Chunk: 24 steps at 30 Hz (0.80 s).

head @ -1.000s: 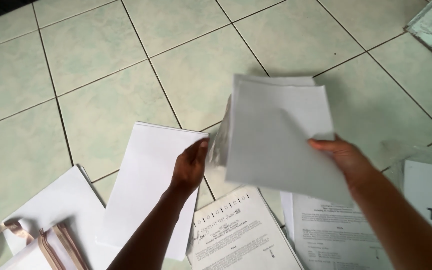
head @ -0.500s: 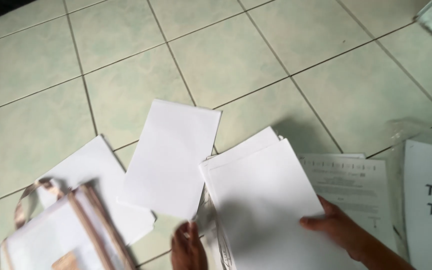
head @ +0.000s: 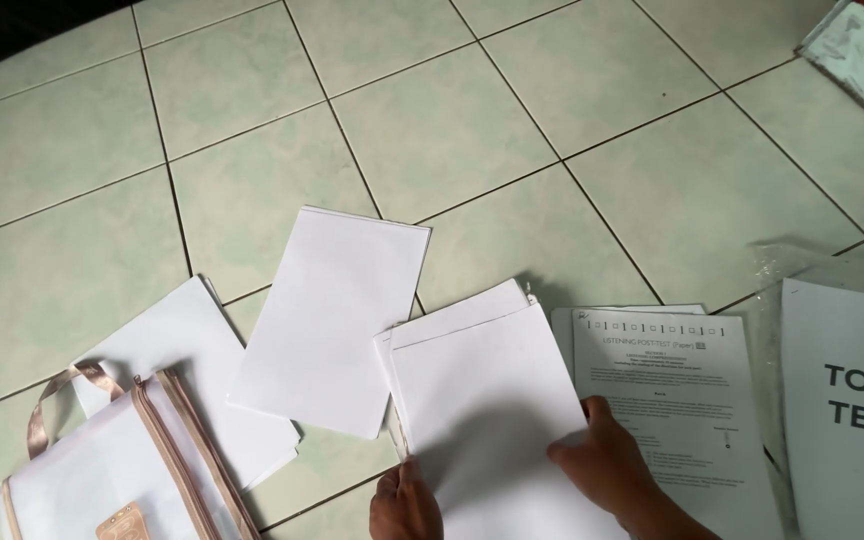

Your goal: The person sorts through a large pile of printed documents and study materials on a tiled floor, picking up sheets, flipping through them, and stacking them into neat piles. The person moves between the floor and a small white table to organize the papers.

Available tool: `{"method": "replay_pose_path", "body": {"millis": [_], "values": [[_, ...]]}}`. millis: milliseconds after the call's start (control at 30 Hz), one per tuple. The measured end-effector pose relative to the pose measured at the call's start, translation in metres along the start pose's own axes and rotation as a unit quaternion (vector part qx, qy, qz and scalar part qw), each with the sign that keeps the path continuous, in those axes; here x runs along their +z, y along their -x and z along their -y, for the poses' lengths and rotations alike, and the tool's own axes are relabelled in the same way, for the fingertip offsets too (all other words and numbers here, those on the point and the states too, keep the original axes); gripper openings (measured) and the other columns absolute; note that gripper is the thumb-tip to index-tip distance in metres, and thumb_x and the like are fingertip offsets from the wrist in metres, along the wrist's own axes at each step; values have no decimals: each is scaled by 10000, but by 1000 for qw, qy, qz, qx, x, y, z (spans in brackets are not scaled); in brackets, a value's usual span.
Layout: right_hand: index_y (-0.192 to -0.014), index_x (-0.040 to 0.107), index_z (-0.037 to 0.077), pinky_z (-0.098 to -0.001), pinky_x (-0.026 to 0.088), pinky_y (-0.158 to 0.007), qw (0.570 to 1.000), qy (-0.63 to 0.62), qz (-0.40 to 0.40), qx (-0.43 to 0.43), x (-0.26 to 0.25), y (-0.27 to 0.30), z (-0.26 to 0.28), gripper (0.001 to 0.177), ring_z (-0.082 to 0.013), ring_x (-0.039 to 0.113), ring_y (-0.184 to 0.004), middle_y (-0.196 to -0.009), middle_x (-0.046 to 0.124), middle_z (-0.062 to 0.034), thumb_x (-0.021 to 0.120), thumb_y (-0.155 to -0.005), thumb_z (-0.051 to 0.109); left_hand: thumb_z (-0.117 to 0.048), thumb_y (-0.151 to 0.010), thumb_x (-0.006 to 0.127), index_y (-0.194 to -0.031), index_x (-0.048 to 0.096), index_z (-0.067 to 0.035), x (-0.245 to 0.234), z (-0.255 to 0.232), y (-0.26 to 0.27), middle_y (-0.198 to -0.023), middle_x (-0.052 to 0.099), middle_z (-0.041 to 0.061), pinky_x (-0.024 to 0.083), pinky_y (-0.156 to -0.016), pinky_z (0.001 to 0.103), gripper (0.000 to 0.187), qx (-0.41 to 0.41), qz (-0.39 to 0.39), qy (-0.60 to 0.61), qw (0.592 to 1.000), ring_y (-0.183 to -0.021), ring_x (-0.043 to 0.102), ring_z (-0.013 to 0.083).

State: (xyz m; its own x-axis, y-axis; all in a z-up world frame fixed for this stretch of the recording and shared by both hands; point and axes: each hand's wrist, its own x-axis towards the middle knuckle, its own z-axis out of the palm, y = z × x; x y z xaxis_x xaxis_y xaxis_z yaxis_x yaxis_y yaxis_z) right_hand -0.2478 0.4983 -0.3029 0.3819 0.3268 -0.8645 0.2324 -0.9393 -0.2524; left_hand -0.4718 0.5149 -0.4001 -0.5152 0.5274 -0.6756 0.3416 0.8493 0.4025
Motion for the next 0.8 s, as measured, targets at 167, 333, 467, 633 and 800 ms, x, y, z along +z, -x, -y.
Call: {"method": "replay_pose_path", "body": {"millis": [167,333,467,633,800], "values": [[-1587,266,109,-410,539,-1033,998,-14,33,-55,-10,6,13,911,-295,642,-1239,-1415,589,-169,739,-813,197,-477,-927,561,-1193,767,-40,7,9,-16,-1168,776,153,497,-1049,415,551,1,-6,2,1000,-1135,705,301],[-1609,214,196,-389,312,-1197,986,-66,62,-141,-28,15,8,955,-222,347,-1492,-1636,350,-33,741,-813,196,-425,-829,758,-1240,702,-36,12,23,-22,-1259,681,155,524,-1018,426,568,-4,-29,-14,999,-1144,680,302],[-1623,243,213,-361,283,-1190,962,-192,57,-188,-50,22,-16,994,-184,352,-1504,-1639,370,-12,719,-754,132,-276,-737,884,-1310,612,-11,26,19,-19,-1222,739,189,555,-1003,407,687,78,99,127,984,-1110,727,295],[-1570,351,185,-376,361,-1170,957,-268,-9,-108,-99,12,-62,840,-243,514,-1407,-1527,533,-79,750,-831,152,-302,-775,837,-1197,717,-43,57,-33,30,-1081,829,106,590,-930,344,510,201,272,78,938,-1007,793,209],[-1560,418,177,-386,447,-1139,975,-189,-95,-60,-126,-16,-112,732,-299,594,-1278,-1424,653,-120,720,-894,215,-253,-881,689,-1164,730,-66,83,-84,98,-949,789,82,593,-876,364,342,219,286,-100,927,-906,763,222]]}}
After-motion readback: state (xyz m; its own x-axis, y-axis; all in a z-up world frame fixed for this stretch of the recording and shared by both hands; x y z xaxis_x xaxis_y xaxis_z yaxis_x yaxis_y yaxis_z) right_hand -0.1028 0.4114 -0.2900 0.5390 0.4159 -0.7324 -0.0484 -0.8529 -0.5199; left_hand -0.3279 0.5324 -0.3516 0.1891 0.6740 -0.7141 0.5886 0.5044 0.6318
